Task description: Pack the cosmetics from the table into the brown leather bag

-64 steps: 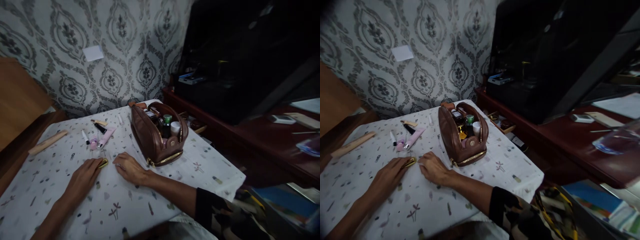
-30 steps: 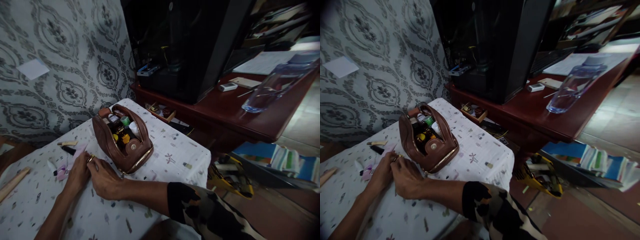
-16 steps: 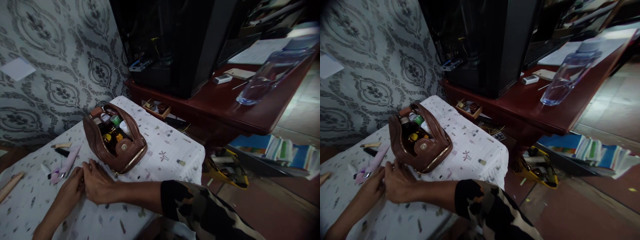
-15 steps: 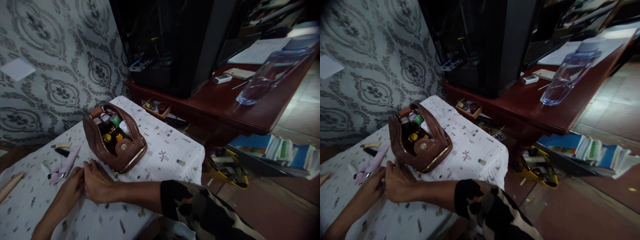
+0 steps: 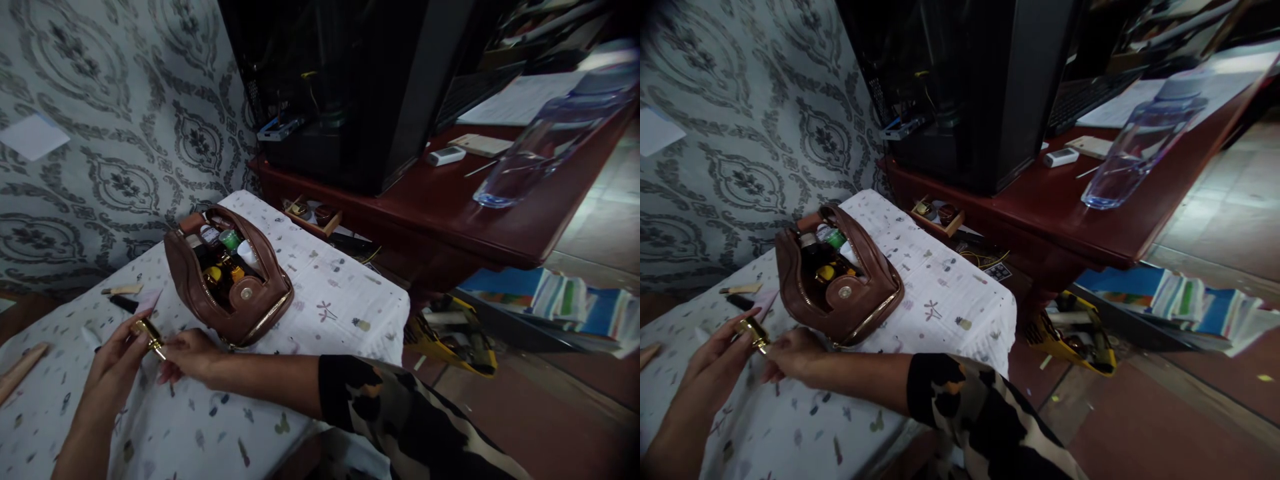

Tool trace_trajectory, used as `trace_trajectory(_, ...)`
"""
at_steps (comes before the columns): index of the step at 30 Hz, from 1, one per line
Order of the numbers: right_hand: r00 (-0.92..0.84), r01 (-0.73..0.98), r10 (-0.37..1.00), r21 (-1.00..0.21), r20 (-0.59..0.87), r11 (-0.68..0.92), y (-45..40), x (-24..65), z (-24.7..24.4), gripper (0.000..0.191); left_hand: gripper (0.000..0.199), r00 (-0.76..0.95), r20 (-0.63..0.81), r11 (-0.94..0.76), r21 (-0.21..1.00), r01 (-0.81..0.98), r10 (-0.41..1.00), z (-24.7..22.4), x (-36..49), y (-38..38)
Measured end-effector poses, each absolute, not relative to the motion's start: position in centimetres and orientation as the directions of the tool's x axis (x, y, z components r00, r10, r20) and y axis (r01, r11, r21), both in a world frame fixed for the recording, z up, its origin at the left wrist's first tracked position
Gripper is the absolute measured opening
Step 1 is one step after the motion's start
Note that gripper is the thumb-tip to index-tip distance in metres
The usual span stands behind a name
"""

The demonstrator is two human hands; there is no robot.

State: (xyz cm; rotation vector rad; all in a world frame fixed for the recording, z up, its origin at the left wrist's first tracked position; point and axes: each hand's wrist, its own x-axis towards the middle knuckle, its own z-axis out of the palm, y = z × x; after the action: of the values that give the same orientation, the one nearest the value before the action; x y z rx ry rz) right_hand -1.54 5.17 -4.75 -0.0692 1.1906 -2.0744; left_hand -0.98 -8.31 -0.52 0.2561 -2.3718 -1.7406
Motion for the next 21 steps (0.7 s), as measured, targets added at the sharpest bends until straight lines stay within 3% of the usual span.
trace_trajectory(5,-0.735,0.615,-0.6,-0.684,-0.317,-0.392,5.8,-1.5,-4.0,0.023,0.058,-0.953,-0.011,0.146,0.988,-0.058,-0.304,-1.3,-0.7,-9.1)
trace_trajectory(9,-0.757,0.551,-0.576,-0.774,-0.307,-0.312,6.1,-1.3,-3.7,0.023,0.057,-0.95,-0.037,0.156,0.984,-0.089,-0.31,-1.7,-0.1,-10.1)
trace_trajectory(12,-0.882,0.243,-0.445,-0.959,-0.156,-0.145,6.9,-0.8,-3.5,0.026,0.058,-0.947,-0.044,0.179,0.978,-0.106,-0.319,-1.6,0.3,-9.9)
trace_trajectory(15,-0.914,-0.1,-0.395,-0.995,0.096,-0.01,7.6,-0.4,-3.4,0.026,0.057,-0.94,-0.023,0.177,0.98,-0.089,-0.341,-1.6,0.4,-9.6)
trace_trajectory(21,-0.883,-0.268,-0.412,-0.962,0.226,0.045,7.6,-0.3,-3.7,0.019,0.053,-0.924,-0.033,0.136,0.986,-0.092,-0.381,-2.1,0.4,-9.6)
